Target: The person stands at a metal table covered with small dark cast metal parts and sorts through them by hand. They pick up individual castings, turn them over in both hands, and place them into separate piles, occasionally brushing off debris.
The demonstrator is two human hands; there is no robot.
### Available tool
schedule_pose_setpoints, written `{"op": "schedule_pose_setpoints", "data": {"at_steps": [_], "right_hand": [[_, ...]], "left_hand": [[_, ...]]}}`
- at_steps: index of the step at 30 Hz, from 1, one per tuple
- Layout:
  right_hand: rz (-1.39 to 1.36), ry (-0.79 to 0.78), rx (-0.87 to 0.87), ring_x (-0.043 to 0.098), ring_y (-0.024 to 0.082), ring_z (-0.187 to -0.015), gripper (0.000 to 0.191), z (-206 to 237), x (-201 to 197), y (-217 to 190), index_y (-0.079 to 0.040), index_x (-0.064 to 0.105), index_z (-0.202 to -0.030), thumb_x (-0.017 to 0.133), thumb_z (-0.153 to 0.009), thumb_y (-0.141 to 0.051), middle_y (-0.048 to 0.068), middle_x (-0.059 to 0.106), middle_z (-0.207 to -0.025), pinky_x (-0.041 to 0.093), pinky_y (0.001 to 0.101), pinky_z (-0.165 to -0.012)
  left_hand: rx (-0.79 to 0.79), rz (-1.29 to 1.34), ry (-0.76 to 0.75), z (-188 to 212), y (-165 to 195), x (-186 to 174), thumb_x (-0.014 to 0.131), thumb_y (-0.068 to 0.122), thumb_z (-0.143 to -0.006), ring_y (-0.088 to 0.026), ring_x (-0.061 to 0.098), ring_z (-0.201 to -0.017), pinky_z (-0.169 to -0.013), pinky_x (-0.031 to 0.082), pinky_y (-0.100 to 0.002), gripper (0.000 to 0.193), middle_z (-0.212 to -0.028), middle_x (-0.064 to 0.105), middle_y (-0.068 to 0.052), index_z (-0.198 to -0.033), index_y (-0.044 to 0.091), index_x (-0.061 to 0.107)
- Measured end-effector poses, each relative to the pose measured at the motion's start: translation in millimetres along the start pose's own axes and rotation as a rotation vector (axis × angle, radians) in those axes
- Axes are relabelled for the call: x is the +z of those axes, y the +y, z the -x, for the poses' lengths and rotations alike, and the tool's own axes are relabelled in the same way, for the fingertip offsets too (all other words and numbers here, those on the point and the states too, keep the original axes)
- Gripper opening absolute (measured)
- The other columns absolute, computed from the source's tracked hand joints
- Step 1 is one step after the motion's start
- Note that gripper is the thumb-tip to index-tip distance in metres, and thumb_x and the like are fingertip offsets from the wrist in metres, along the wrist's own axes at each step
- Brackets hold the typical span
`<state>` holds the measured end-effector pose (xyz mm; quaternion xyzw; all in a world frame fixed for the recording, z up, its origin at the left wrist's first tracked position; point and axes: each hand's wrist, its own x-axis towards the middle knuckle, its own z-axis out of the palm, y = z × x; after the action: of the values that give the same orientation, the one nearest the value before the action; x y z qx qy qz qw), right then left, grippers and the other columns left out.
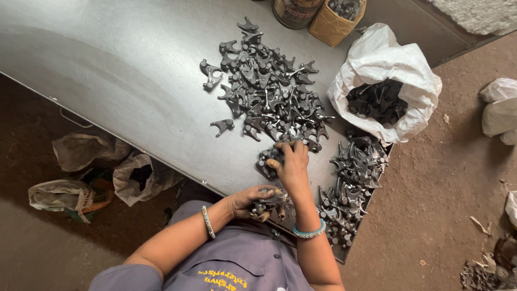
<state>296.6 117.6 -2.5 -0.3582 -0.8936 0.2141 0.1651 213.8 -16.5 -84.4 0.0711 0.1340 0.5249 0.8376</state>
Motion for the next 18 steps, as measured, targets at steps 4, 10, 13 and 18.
{"op": "schedule_pose_setpoints", "data": {"at_steps": [4, 10, 13, 18], "right_hand": [[-0.162, -0.002, 0.107, 0.064, 0.034, -0.104, 0.041, 18.7, -0.3, 30.5, -0.006, 0.069, -0.107, 0.088, -0.071, -0.007, 0.013, 0.066, -0.109, 0.052, 0.042, -0.091], [-1.339, 0.167, 0.395, 0.07, 0.022, -0.1, 0.037, 53.5, -6.5, 97.1, 0.001, 0.068, -0.116, 0.083, -0.083, 0.001, 0.013, 0.072, -0.112, 0.059, 0.0344, -0.091], [-1.738, 0.202, 0.587, 0.071, 0.021, -0.094, 0.035, 67.4, -17.2, 114.5, -0.001, 0.067, -0.121, 0.077, -0.088, -0.005, 0.012, 0.072, -0.11, 0.06, 0.0365, -0.078], [-1.702, 0.161, 0.626, 0.072, 0.022, -0.094, 0.037, 76.4, -29.9, 109.3, 0.001, 0.063, -0.128, 0.069, -0.093, -0.006, 0.016, 0.072, -0.117, 0.06, 0.0368, -0.077]], "left_hand": [[-0.003, 0.002, -0.016, -1.2, -0.9, -2.3, 0.074, 0.031, -0.098, -0.019, 0.074, -0.084, -0.065, 0.063, -0.031, 0.045, -0.113, 0.072, -0.015, -0.128, 0.0, 0.06], [-0.029, -0.044, -0.056, -6.4, -3.0, -7.2, 0.073, 0.032, -0.099, -0.02, 0.074, -0.087, -0.062, 0.062, -0.031, 0.047, -0.116, 0.072, -0.018, -0.129, -0.001, 0.059], [-0.043, -0.07, 0.016, -8.9, -6.8, -11.5, 0.073, 0.032, -0.094, -0.018, 0.075, -0.091, -0.063, 0.063, -0.032, 0.047, -0.119, 0.072, -0.013, -0.128, 0.003, 0.06], [-0.035, -0.09, -0.054, -11.8, -12.3, -20.0, 0.073, 0.036, -0.099, -0.017, 0.073, -0.099, -0.072, 0.062, -0.028, 0.052, -0.124, 0.072, -0.014, -0.133, -0.001, 0.059]]}}
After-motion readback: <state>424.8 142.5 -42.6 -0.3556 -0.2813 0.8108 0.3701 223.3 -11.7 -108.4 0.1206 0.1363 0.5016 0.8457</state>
